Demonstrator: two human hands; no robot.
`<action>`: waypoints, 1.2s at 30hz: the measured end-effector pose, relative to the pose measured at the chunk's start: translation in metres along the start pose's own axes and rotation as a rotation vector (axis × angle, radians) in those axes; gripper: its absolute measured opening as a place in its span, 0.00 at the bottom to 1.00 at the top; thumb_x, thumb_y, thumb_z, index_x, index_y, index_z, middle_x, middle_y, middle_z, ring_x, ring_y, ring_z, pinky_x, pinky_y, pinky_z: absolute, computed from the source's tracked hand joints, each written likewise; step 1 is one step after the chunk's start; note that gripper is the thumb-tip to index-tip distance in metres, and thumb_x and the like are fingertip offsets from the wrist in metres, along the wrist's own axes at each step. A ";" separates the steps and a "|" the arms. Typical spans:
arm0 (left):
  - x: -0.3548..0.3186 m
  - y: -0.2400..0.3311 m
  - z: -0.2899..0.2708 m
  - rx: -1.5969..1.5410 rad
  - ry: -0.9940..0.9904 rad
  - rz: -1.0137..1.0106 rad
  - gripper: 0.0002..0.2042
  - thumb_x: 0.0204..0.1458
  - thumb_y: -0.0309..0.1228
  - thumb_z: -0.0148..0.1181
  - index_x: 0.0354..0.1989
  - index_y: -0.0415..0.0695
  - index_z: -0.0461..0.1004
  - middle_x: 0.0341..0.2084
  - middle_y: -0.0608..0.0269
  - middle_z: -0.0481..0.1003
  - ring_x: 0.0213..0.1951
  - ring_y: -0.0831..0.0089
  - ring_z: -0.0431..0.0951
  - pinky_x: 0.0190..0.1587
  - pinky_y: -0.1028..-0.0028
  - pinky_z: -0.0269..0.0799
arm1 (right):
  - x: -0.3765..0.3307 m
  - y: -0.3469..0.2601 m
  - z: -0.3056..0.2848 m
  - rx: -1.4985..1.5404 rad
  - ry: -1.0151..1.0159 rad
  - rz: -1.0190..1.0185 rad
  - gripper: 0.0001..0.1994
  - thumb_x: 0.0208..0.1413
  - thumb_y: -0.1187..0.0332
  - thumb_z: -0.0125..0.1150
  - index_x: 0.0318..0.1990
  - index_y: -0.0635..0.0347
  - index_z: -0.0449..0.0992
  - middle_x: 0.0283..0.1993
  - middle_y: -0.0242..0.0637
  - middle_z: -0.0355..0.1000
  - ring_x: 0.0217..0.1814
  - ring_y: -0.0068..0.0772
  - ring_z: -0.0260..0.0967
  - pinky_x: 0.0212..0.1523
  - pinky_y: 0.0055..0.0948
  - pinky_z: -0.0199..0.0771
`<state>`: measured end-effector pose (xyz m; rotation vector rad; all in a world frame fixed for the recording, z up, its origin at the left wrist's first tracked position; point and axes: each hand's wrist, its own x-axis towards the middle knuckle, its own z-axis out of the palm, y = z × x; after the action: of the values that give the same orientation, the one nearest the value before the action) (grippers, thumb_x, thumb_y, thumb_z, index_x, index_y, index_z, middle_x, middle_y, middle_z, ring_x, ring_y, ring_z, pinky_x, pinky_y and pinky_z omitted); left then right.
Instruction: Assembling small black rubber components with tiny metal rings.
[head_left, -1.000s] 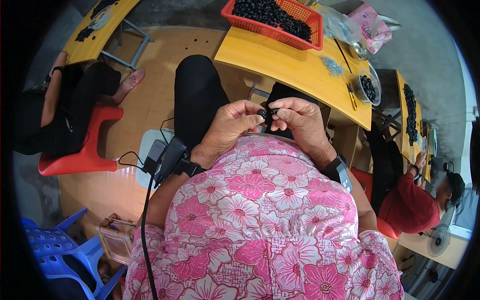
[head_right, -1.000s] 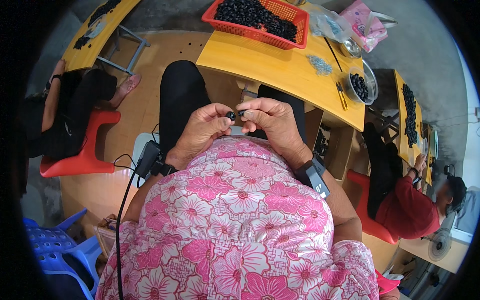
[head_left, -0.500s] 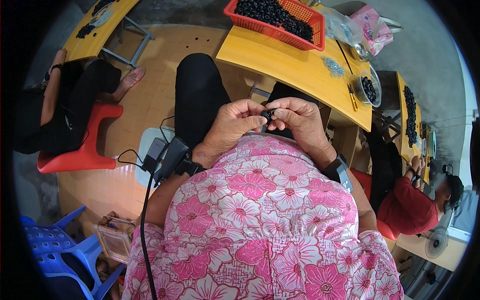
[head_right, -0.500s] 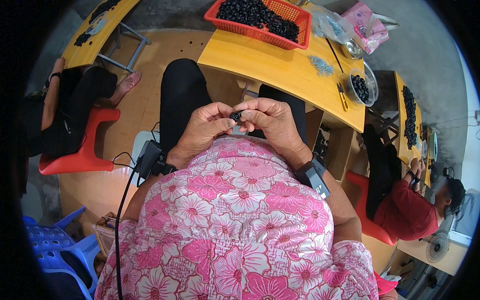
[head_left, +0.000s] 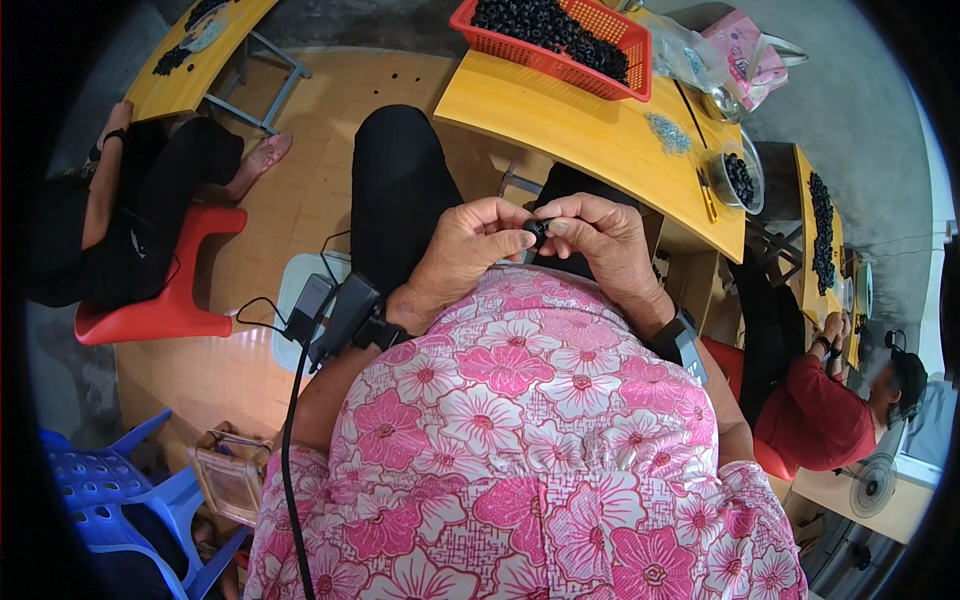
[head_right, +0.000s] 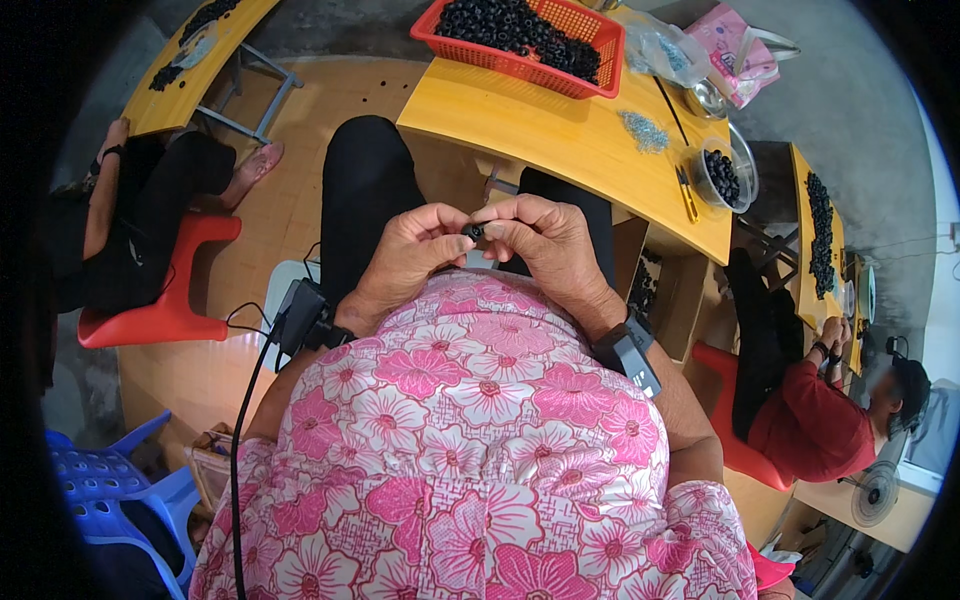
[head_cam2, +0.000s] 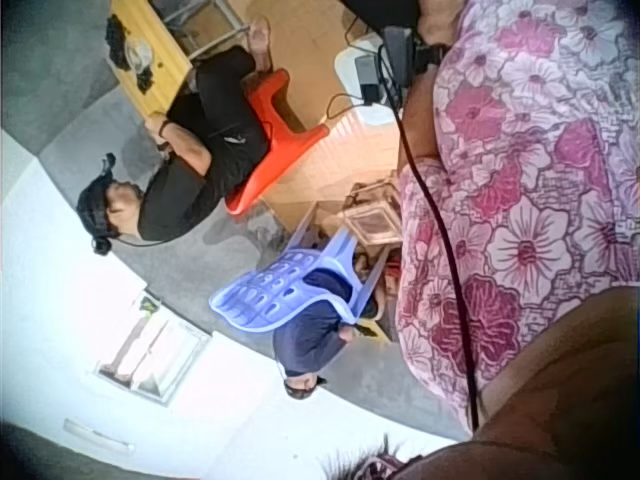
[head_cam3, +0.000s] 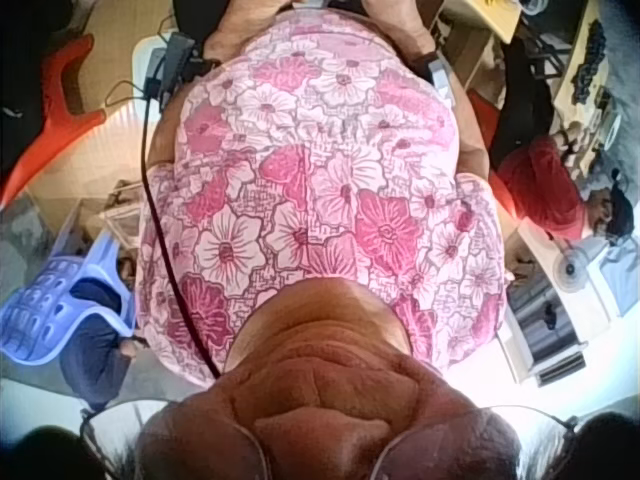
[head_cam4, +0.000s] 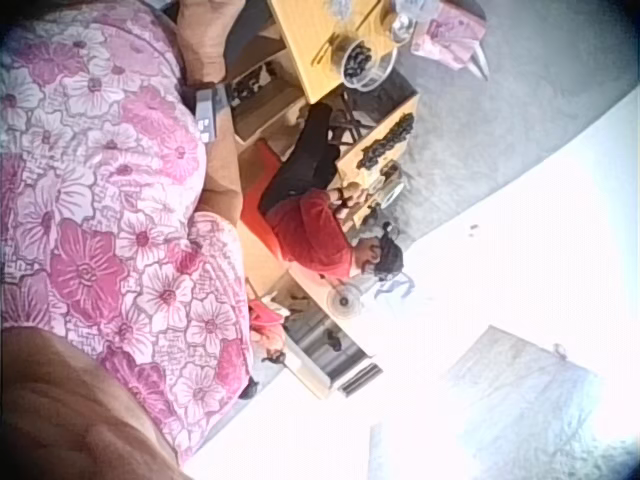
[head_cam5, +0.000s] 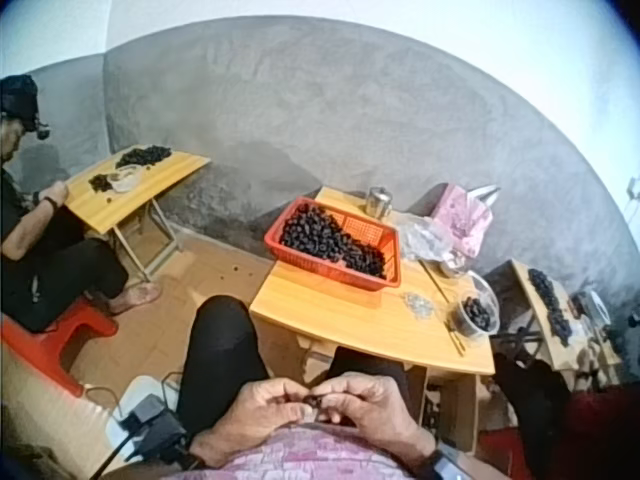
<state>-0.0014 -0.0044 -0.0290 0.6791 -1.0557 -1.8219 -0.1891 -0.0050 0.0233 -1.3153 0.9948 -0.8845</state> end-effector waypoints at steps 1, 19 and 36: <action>0.000 0.000 0.000 -0.001 0.002 0.001 0.08 0.50 0.23 0.60 0.38 0.38 0.73 0.27 0.67 0.73 0.28 0.83 0.72 0.32 0.85 0.69 | 0.000 0.000 0.000 -0.001 0.006 -0.001 0.07 0.55 0.77 0.55 0.40 0.67 0.76 0.30 0.32 0.72 0.28 0.16 0.67 0.30 0.16 0.70; -0.001 0.000 0.003 0.087 0.079 -0.012 0.07 0.49 0.23 0.61 0.36 0.38 0.73 0.26 0.69 0.73 0.27 0.85 0.71 0.32 0.85 0.69 | 0.001 -0.012 0.010 -0.655 0.083 -0.301 0.06 0.49 0.81 0.58 0.35 0.63 0.77 0.30 0.36 0.69 0.25 0.21 0.68 0.26 0.18 0.70; 0.000 -0.003 -0.002 0.000 0.090 -0.042 0.07 0.51 0.25 0.59 0.38 0.39 0.72 0.28 0.69 0.72 0.28 0.84 0.71 0.33 0.85 0.69 | 0.006 0.005 0.004 -0.077 0.013 -0.011 0.08 0.55 0.78 0.54 0.41 0.66 0.77 0.31 0.31 0.70 0.28 0.18 0.67 0.31 0.17 0.70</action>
<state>-0.0009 -0.0045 -0.0326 0.7811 -0.9894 -1.8098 -0.1830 -0.0089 0.0182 -1.3829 1.0417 -0.8716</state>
